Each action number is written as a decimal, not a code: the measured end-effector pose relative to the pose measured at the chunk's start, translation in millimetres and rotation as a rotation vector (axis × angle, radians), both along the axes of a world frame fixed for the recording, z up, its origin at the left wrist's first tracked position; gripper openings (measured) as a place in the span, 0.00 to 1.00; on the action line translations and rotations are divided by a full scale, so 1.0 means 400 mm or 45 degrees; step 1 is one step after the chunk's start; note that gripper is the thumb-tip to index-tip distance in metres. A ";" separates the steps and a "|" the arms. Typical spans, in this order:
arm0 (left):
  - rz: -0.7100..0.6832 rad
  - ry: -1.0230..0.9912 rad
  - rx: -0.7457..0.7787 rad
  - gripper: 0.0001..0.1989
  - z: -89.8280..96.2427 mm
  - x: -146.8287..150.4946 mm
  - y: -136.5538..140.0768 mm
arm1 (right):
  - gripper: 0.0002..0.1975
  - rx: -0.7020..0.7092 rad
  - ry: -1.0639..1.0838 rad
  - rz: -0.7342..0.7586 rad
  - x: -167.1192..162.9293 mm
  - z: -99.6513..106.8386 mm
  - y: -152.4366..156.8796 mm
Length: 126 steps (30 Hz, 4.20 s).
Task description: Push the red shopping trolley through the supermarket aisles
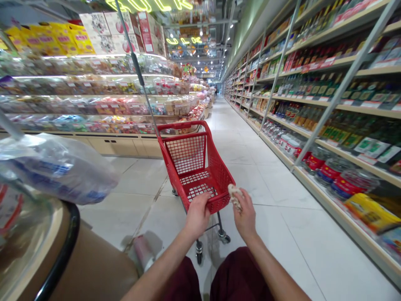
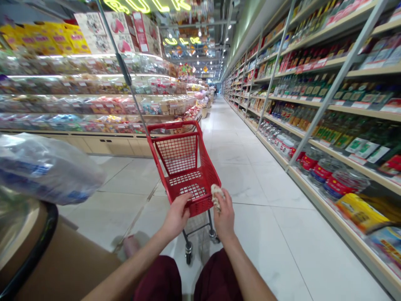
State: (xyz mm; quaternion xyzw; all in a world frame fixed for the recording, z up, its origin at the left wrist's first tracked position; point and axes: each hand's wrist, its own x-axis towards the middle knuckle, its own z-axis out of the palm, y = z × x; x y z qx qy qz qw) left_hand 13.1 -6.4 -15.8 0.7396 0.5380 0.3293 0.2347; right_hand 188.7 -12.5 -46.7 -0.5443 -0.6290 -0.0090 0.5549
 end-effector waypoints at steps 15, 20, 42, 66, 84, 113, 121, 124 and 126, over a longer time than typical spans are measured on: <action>-0.021 0.594 0.005 0.23 -0.014 -0.089 0.067 | 0.27 0.121 -0.181 0.027 0.013 -0.135 0.071; -0.032 0.562 -0.025 0.22 -0.004 -0.105 0.069 | 0.23 0.129 -0.382 0.318 -0.013 -0.191 0.070; -0.108 0.444 0.063 0.28 -0.002 -0.212 0.069 | 0.20 0.117 -0.601 0.699 -0.229 -0.200 -0.034; -0.097 0.584 0.044 0.26 -0.001 -0.067 0.037 | 0.19 0.148 -0.408 0.542 -0.048 -0.172 0.004; -0.029 0.579 -0.021 0.23 0.001 -0.115 0.038 | 0.19 0.138 -0.379 0.344 0.016 -0.191 0.027; -0.121 0.430 0.071 0.16 -0.002 -0.147 0.008 | 0.18 0.160 -0.687 0.411 -0.203 -0.046 -0.021; 0.056 0.520 0.234 0.28 -0.058 -0.113 -0.013 | 0.16 0.058 -0.619 0.049 0.036 -0.026 0.000; -0.033 0.585 0.185 0.31 -0.052 -0.096 -0.015 | 0.19 -0.026 -0.626 0.124 -0.056 -0.032 -0.007; -0.055 0.652 0.166 0.30 -0.040 -0.095 -0.012 | 0.22 -0.133 -0.693 0.124 -0.097 -0.026 -0.002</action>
